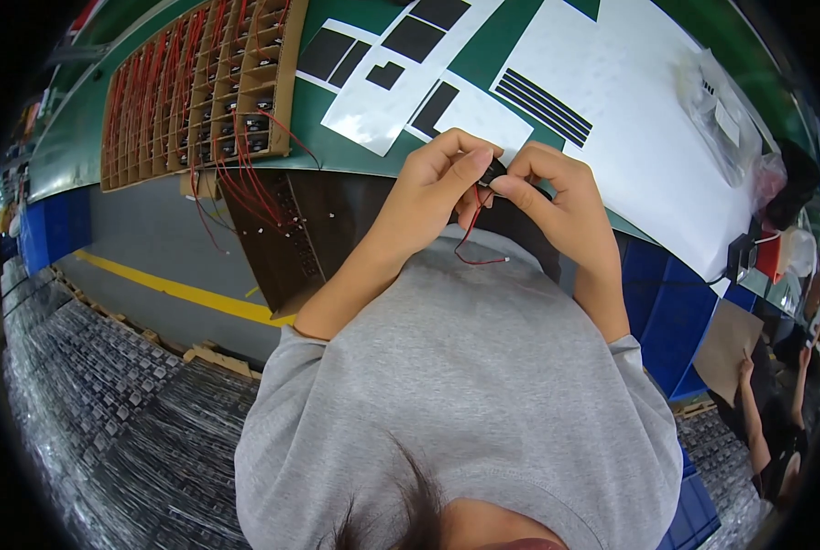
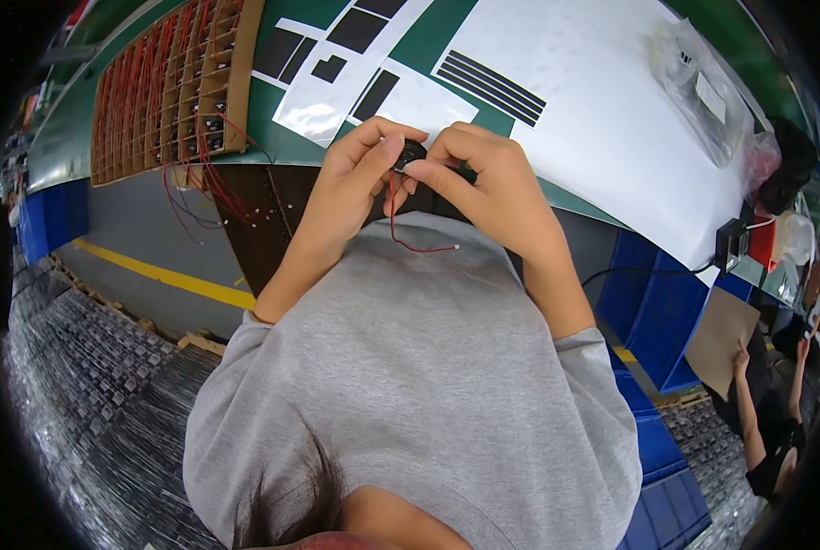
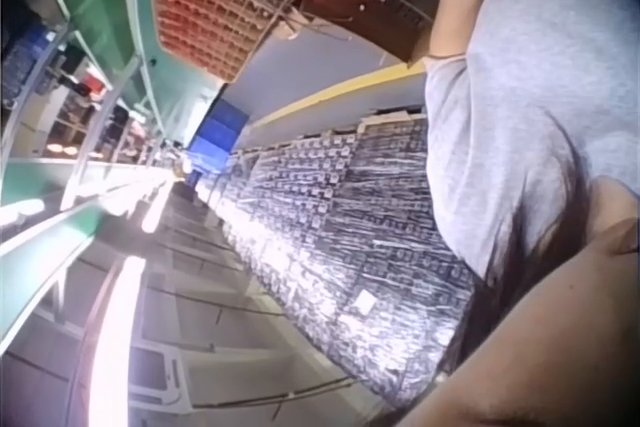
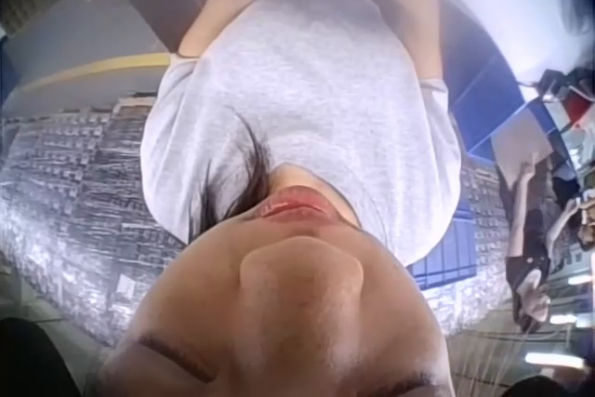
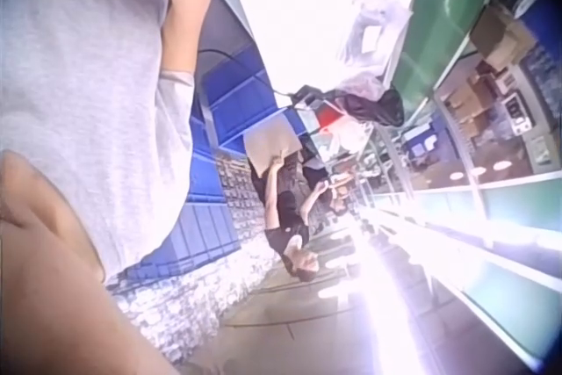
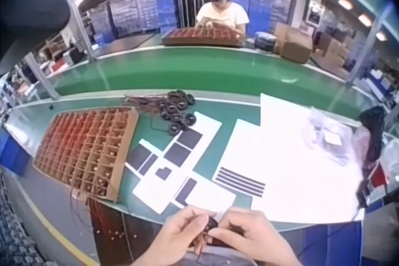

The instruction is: Assembling small electronic buzzer or speaker components on a factory production line.

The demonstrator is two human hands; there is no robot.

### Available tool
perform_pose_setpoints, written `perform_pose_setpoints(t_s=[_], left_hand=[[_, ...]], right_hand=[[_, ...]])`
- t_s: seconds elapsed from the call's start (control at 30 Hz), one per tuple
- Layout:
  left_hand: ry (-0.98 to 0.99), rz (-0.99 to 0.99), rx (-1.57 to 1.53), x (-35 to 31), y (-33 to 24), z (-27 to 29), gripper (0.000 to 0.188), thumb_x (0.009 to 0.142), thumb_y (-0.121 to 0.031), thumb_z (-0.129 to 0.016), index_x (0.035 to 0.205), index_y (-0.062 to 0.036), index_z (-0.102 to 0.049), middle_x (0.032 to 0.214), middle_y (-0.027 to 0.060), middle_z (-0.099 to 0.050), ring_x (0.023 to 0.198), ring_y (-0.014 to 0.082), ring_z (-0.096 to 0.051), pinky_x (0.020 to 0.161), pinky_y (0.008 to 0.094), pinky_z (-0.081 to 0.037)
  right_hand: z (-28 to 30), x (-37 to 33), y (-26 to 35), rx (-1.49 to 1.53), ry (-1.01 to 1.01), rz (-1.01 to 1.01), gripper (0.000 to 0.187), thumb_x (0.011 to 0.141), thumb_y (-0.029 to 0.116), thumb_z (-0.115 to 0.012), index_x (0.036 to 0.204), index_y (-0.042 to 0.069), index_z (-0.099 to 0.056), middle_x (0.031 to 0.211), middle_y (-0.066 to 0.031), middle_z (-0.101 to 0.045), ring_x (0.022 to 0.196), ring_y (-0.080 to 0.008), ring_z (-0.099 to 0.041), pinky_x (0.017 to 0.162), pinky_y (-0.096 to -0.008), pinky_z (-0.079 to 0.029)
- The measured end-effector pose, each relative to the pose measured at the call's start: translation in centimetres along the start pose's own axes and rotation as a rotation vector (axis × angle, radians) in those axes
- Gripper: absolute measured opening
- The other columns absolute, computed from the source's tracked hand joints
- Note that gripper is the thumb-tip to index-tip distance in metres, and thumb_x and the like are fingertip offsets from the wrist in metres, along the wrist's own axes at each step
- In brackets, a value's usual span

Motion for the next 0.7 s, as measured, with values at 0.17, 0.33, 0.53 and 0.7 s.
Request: perform_pose_setpoints(t_s=[0.17, 0.33, 0.53, 0.7], left_hand=[[0.016, 0.015, -0.021, -0.16, 0.05, -0.01, 0.027, 0.089, -0.026, -0.045, 0.09, 0.0001, -0.052, 0.059, 0.0034, -0.051, 0.042, 0.0039, -0.043, 0.041, 0.015, -0.034], [0.043, -0.002, -0.036, -0.23, -0.34, -0.47, 0.028, 0.089, -0.026, -0.045, 0.092, 0.0003, -0.053, 0.059, 0.0035, -0.051, 0.044, 0.0044, -0.043, 0.042, 0.016, -0.034], [0.071, 0.029, -0.026, -0.22, -0.15, -0.65, 0.032, 0.092, -0.024, -0.037, 0.098, 0.0028, -0.052, 0.065, 0.0045, -0.051, 0.049, 0.0067, -0.044, 0.043, 0.0167, -0.035], [0.027, 0.04, -0.065, -0.21, 0.22, -0.28, 0.029, 0.091, -0.026, -0.038, 0.097, -0.0005, -0.049, 0.064, 0.0053, -0.051, 0.047, 0.0069, -0.045, 0.04, 0.0165, -0.034]], right_hand=[[0.04, -0.03, -0.48, -0.105, 0.022, -0.062, 0.022, 0.074, 0.017, -0.062, 0.067, -0.001, -0.051, 0.063, -0.0036, -0.048, 0.06, -0.0114, -0.043, 0.057, -0.0233, -0.036], [-0.21, -0.01, -0.05, -0.038, 0.048, -0.023, 0.022, 0.075, 0.017, -0.062, 0.066, 0.0, -0.05, 0.063, -0.0036, -0.048, 0.06, -0.0111, -0.043, 0.057, -0.0231, -0.035], [-0.4, -0.3, -0.03, 0.057, 0.062, -0.013, 0.019, 0.077, 0.014, -0.059, 0.068, 0.001, -0.049, 0.064, -0.0032, -0.049, 0.062, -0.0109, -0.044, 0.059, -0.0227, -0.036], [-0.32, -0.12, -0.01, 0.07, 0.043, -0.018, 0.017, 0.078, 0.013, -0.058, 0.07, 0.001, -0.049, 0.065, -0.0028, -0.049, 0.063, -0.0102, -0.044, 0.06, -0.0224, -0.036]])
Point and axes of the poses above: each hand's wrist, its own x-axis towards the middle knuckle, its own z-axis out of the back of the hand, y = z × x, the point moved 10 cm from there along x, towards the middle knuckle
